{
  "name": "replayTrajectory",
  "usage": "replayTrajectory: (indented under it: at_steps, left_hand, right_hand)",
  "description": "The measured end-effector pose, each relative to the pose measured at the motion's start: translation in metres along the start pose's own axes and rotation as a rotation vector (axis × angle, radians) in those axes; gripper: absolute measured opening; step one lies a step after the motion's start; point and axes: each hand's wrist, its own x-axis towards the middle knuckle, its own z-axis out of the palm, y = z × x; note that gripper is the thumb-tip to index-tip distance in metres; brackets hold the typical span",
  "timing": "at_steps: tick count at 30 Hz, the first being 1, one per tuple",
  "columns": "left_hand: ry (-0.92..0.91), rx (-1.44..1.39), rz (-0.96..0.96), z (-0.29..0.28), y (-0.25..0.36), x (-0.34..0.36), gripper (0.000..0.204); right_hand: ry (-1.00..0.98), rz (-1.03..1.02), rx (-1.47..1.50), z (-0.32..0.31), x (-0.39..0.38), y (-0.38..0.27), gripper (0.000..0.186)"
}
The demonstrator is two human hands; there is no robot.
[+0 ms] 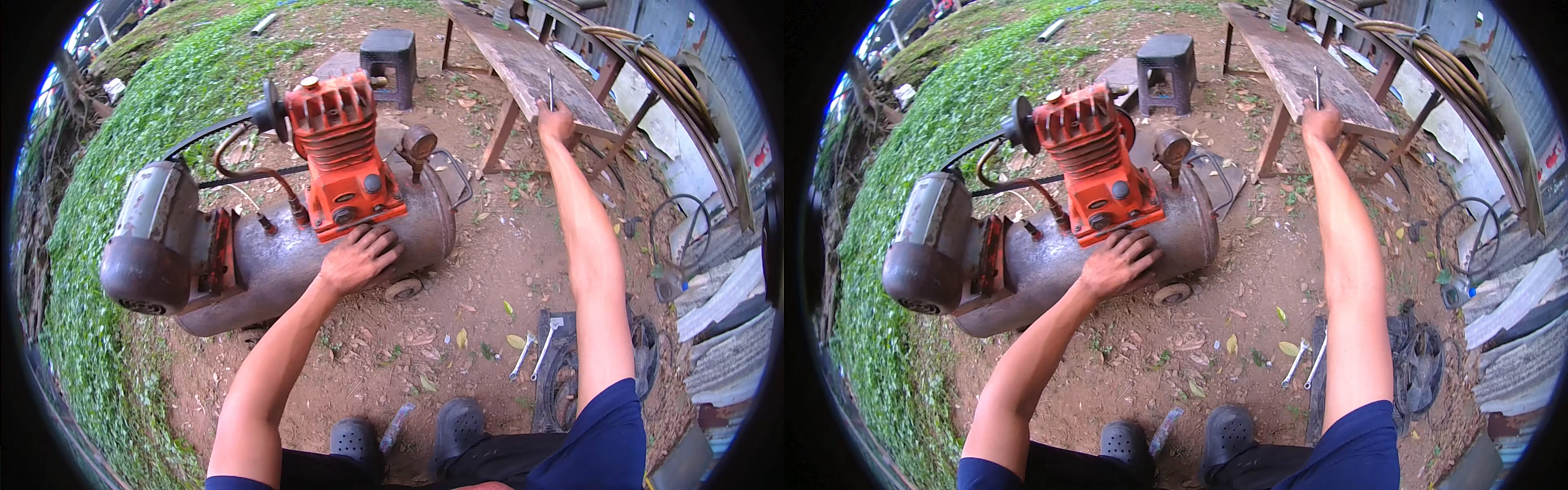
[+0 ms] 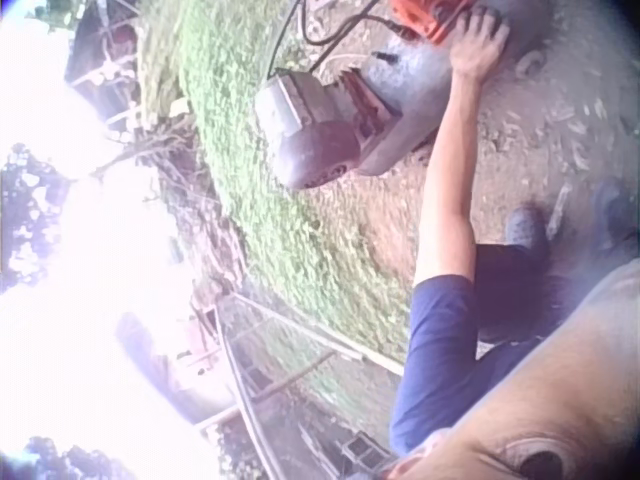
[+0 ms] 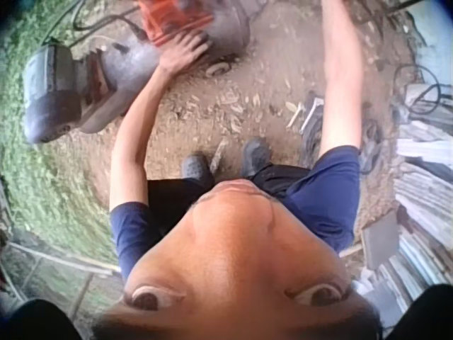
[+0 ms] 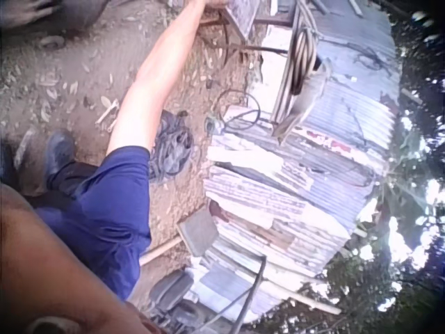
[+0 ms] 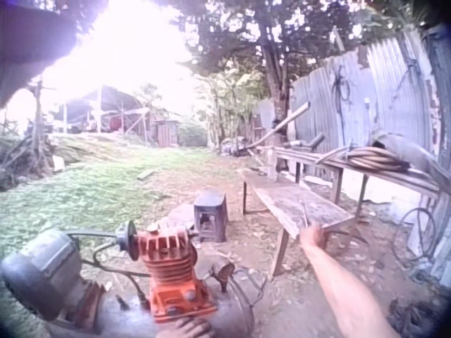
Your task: The person uses a wrench to tighten or loosen bolts on a motor and compressor assembly mounted on a tank, handling a small component and applying the tool to various fasteners.
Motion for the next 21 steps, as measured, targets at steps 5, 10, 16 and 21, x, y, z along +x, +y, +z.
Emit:
replayTrajectory:
  at_steps: [5, 10, 16, 21]
  left_hand:
    - [0.01, -0.143, -0.06, -0.003, 0.009, 0.01, 0.045]
    - [0.04, -0.23, -0.118, -0.007, 0.008, -0.001, 0.045]
    - [-0.051, -0.256, -0.219, -0.046, 0.01, -0.033, 0.031]
    - [0.051, -0.294, -0.448, -0.082, -0.006, -0.081, 0.021]
  right_hand:
    - [-0.075, -0.026, -0.076, -0.008, 0.014, 0.016, 0.037]
    - [0.149, -0.201, 0.053, -0.019, -0.035, -0.013, 0.048]
    - [-0.228, -0.386, 0.565, -0.048, -0.156, -0.049, 0.038]
    - [-0.784, -0.585, 0.588, -0.08, -0.278, -0.109, 0.029]
